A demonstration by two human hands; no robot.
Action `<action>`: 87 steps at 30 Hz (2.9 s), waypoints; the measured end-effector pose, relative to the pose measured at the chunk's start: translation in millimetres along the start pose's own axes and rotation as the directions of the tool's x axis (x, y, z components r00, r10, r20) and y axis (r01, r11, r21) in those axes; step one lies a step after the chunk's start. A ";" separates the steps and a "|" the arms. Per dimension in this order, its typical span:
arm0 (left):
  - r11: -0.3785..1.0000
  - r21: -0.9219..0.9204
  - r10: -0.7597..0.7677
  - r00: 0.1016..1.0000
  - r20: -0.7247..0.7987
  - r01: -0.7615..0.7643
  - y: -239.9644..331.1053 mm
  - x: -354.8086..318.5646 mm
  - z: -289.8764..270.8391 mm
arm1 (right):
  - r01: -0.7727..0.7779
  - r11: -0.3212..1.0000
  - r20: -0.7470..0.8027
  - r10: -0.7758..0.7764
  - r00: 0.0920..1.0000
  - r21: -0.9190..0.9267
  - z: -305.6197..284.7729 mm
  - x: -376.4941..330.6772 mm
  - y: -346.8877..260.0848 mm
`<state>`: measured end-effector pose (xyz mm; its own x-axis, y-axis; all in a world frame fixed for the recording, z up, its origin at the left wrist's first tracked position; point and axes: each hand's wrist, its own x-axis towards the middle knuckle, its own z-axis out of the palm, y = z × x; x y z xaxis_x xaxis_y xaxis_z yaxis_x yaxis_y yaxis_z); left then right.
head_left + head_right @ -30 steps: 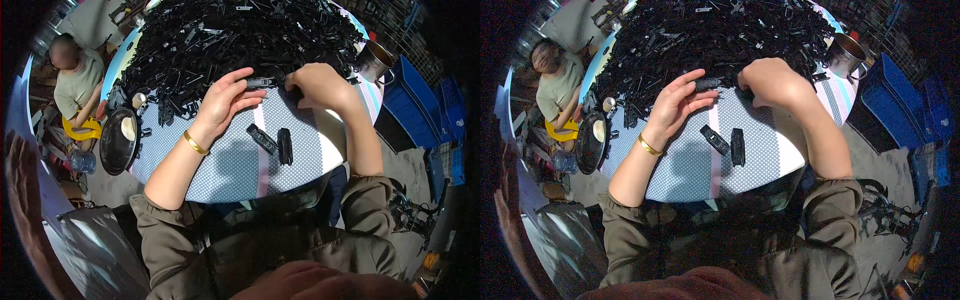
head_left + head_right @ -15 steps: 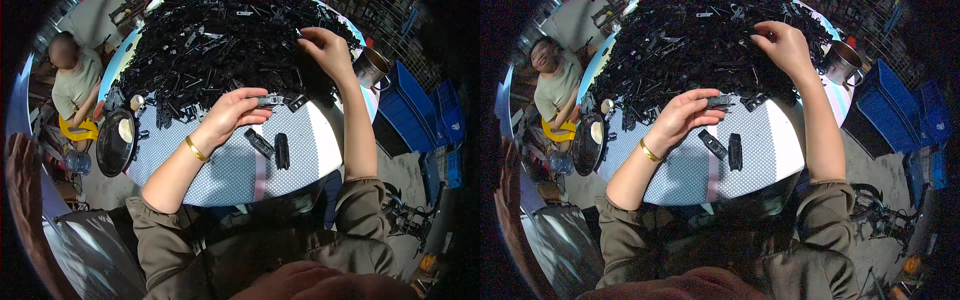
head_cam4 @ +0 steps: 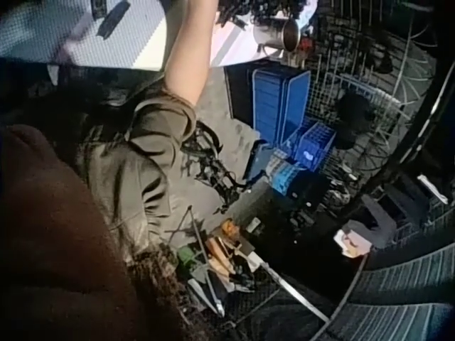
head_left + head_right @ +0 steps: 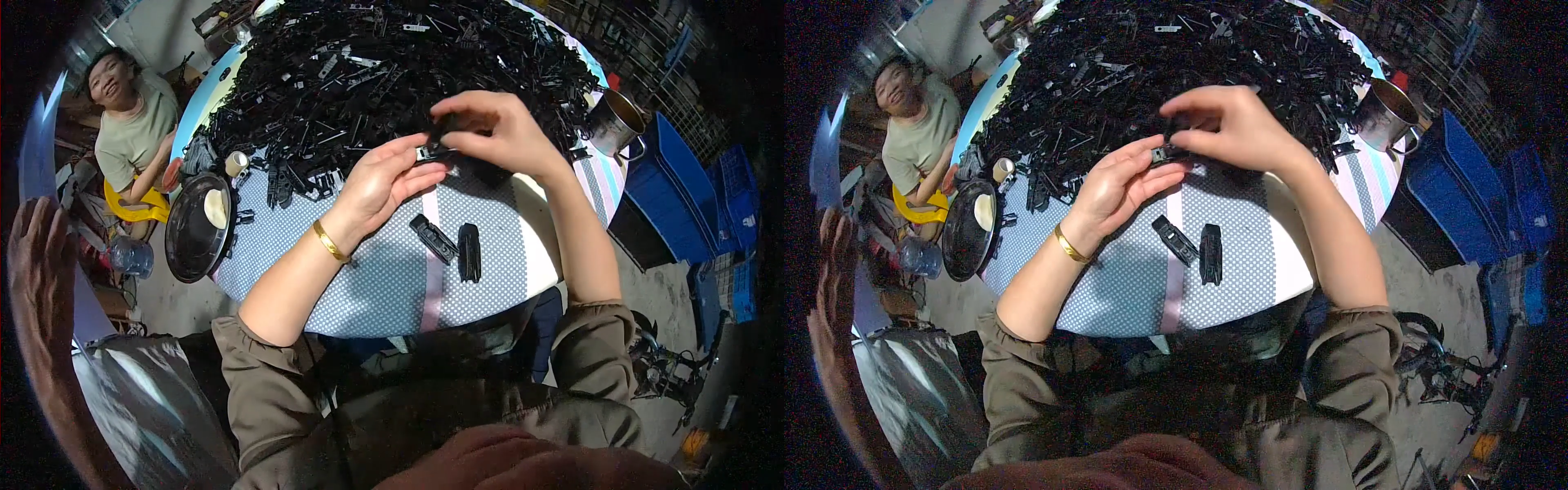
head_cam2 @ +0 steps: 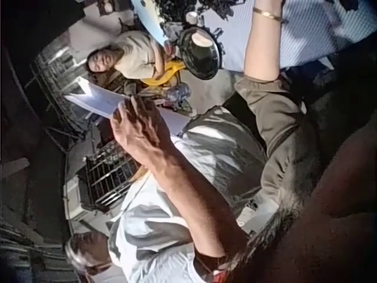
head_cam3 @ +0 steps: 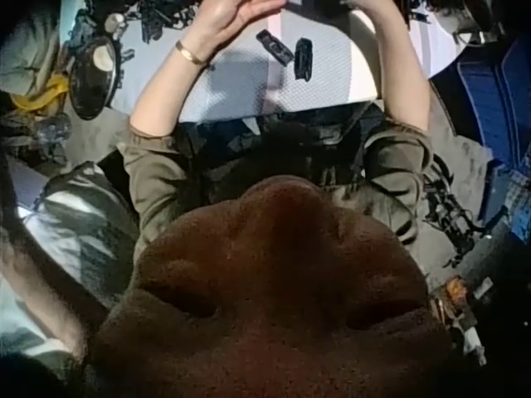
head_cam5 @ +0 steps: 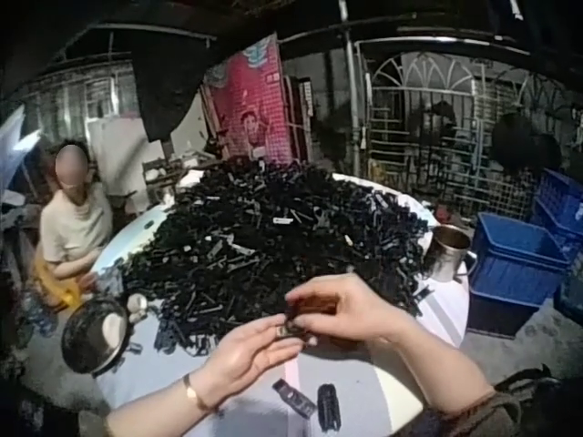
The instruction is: Sorting through a large pile of small black plastic parts on a workbench.
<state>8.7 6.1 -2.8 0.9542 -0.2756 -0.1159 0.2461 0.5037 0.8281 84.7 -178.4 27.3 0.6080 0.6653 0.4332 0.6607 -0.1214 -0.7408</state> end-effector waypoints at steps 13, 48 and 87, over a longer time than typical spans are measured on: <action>0.982 0.145 0.129 0.991 -0.039 -0.122 -2.4 5.6 -8.0 | 0.275 0.915 0.022 -0.281 0.959 -0.296 9.8 0.0 -7.5; 0.300 0.853 0.120 0.903 0.412 -0.428 -20.9 3.4 11.7 | -0.248 0.610 -0.402 -0.126 0.907 -0.753 -55.3 3.6 77.1; -0.145 0.982 0.351 0.921 0.168 -0.124 -39.3 41.3 51.5 | -0.280 0.714 -0.460 -0.066 0.886 -0.642 -69.8 5.6 121.2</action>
<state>29.7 -67.2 -11.9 0.9368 -0.2147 0.2762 -0.3206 -0.8427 0.4324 199.0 -240.8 -24.2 0.6975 0.2587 0.6683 0.5841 -0.7455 -0.3210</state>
